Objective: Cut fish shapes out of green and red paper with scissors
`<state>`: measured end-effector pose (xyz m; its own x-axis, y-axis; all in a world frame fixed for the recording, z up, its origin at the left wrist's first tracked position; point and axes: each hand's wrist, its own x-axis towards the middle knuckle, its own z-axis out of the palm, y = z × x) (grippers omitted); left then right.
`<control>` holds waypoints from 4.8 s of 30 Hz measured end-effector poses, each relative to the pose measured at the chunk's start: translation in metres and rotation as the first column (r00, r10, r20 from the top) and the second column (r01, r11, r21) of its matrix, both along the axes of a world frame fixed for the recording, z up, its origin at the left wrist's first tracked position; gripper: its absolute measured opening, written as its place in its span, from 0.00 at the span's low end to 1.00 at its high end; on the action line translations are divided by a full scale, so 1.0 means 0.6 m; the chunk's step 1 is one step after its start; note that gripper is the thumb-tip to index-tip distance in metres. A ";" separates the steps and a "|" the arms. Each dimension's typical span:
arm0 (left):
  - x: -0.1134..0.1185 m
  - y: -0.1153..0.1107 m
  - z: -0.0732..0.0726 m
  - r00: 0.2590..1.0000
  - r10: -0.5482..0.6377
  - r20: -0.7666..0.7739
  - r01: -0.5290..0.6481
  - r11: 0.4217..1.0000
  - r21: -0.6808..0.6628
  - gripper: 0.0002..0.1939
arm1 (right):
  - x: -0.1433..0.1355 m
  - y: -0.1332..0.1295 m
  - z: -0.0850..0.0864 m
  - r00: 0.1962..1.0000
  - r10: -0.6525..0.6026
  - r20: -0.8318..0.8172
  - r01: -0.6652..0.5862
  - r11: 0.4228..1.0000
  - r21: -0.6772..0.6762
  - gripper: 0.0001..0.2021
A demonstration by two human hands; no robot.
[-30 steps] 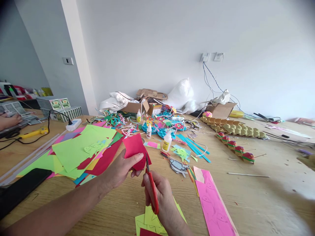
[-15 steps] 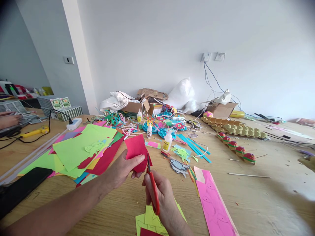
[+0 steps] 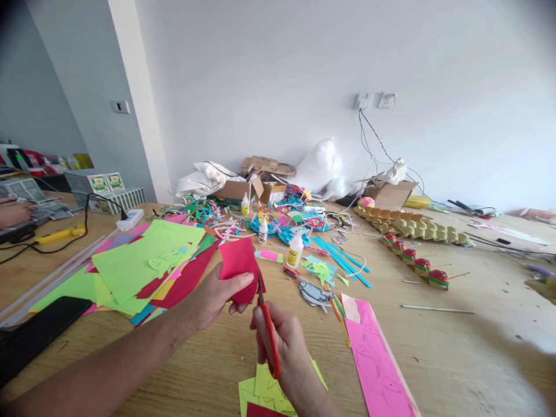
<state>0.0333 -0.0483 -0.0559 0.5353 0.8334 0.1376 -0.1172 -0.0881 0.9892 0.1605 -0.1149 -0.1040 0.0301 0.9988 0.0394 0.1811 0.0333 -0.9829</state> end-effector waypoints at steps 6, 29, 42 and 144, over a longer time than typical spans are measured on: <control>-0.004 -0.002 0.011 1.000 -0.019 -0.005 0.019 1.000 -0.020 0.11 | 0.000 0.000 0.008 1.000 -0.003 0.023 0.003 1.000 -0.003 0.26; -0.015 0.006 0.012 0.994 -0.100 -0.052 0.099 0.995 -0.008 0.09 | -0.003 -0.001 0.016 0.997 -0.032 0.067 0.031 0.999 0.010 0.24; -0.012 0.003 0.008 0.991 -0.127 -0.040 0.126 0.992 -0.027 0.10 | 0.000 0.003 0.004 0.999 -0.036 0.015 0.036 0.999 0.021 0.26; -0.006 0.001 0.011 1.000 -0.006 -0.029 0.006 1.000 0.008 0.11 | -0.002 -0.002 0.007 1.000 -0.027 0.000 0.027 0.999 -0.019 0.27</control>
<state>0.0298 -0.0479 -0.0494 0.5439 0.8292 0.1292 -0.0893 -0.0959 0.9914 0.1591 -0.1162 -0.0999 0.0569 0.9982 0.0201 0.1818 0.0094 -0.9833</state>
